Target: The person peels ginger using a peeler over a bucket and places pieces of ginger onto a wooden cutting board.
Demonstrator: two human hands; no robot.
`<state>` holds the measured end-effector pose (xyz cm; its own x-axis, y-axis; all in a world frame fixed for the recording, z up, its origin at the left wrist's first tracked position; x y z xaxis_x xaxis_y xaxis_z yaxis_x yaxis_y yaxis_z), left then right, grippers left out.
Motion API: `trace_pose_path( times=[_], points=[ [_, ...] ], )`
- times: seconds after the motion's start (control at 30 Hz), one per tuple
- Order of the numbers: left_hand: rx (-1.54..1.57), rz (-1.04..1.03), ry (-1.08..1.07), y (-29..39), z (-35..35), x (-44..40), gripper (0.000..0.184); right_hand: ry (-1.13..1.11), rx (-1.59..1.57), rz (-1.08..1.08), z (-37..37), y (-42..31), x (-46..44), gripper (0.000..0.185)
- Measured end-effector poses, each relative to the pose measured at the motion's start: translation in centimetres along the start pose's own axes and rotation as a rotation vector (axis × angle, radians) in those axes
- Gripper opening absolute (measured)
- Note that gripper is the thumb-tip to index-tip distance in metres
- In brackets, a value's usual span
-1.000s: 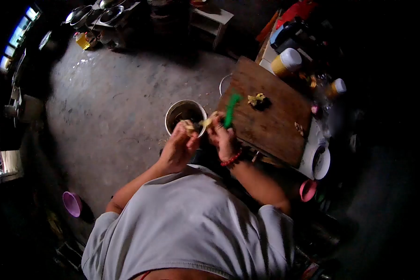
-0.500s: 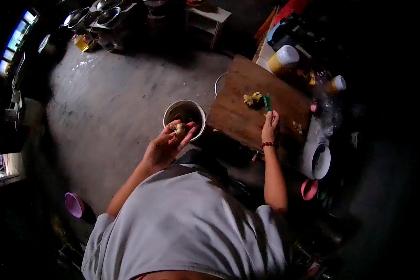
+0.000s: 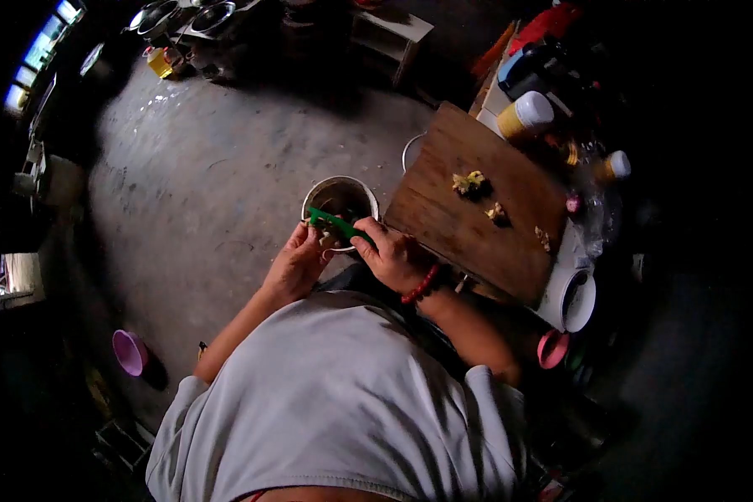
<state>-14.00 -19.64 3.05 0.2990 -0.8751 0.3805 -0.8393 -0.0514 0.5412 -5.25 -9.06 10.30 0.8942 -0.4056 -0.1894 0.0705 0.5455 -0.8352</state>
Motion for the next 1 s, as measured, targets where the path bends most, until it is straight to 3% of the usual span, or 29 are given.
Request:
trace_pose_path(
  times=[0.07,0.17,0.4,0.57,0.73,0.87,1.0],
  points=[
    [-0.009,-0.033,0.123,0.0,1.7,0.1,0.021,-0.036,-0.037,-0.105,-1.0,1.0,0.1,0.016],
    [0.003,0.0,0.074,0.3,1.3,0.6,0.015,0.041,-0.074,-0.014,-1.7,0.2,-0.2,0.017],
    [-0.074,-0.064,0.039,0.4,2.3,0.8,0.018,-0.072,0.045,-0.019,-2.7,-1.5,-0.8,0.018],
    [-0.22,-0.082,0.233,0.3,3.4,1.0,0.014,-0.09,0.138,0.099,-3.7,-2.6,-0.6,0.015],
    [-0.13,-0.152,0.301,-0.2,4.1,1.3,0.017,-0.089,0.209,0.157,-3.7,-2.9,-0.7,0.013],
    [-0.135,-0.266,0.351,2.3,3.4,2.3,0.017,-0.056,0.413,-0.004,-2.6,1.4,-0.3,0.014],
    [-0.198,-0.162,0.396,1.6,3.9,2.0,0.02,0.149,0.167,0.053,-1.9,-0.7,-0.4,0.016]
  ],
)
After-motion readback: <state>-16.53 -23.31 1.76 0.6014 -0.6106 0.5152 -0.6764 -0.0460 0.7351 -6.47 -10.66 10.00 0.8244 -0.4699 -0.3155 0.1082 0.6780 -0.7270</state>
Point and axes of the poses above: each hand's wrist, its own x-axis away from the middle knuckle, its own z-axis out of the back of the hand, y = z × x, the point moved 7 cm from there along -x, towards the middle knuckle, and after that the axes turned 10 degrees about -x, right-handed, at the moved point
